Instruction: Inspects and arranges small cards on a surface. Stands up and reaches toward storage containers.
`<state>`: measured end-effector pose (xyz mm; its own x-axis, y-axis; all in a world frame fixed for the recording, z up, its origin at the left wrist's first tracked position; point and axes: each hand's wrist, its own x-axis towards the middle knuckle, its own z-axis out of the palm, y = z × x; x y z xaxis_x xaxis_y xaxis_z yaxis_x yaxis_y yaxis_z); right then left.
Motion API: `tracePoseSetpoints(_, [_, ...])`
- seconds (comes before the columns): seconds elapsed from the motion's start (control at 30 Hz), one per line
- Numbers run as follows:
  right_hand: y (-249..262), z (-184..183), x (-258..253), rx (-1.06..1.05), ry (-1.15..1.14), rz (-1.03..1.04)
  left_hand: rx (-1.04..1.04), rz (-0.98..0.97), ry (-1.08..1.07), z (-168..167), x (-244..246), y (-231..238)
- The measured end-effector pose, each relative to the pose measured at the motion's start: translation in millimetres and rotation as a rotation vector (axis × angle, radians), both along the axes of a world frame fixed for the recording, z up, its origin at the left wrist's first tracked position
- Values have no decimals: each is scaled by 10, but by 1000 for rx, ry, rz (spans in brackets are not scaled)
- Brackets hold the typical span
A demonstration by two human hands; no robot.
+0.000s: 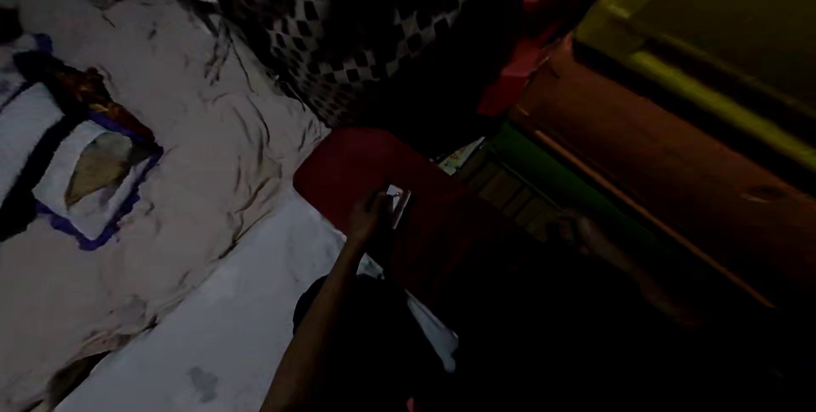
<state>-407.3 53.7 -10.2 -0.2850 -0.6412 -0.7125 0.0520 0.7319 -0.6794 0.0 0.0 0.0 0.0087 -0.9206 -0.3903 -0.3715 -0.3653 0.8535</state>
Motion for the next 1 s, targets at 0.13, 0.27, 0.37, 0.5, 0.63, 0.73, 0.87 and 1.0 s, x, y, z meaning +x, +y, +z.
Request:
tracePoseSetpoints(0.13, [-496,802,811,-199,46,320,-35,33,-93,37,86,21])
tracePoseSetpoints(0.27, [-824,1251,1777,-345,212,870,-83,106,-10,9,72,47])
tracePoseSetpoints(0.37, [-934,1070,2313,-362,320,1004,-202,198,-91,10,106,217])
tracePoseSetpoints(0.5, [-871,979,2687,-333,243,928,-166,317,56,424,74,490])
tracePoseSetpoints(0.63, [-616,930,2782,-486,137,886,53,490,662,571,79,600])
tracePoseSetpoints(0.73, [-493,999,2729,-654,203,930,137,530,908,633,49,649])
tracePoseSetpoints(0.87, [-345,1167,2659,-887,401,1021,205,536,1061,726,1,715])
tracePoseSetpoints(1.0, [-276,1140,2568,-1066,426,1025,204,551,1132,748,-71,758])
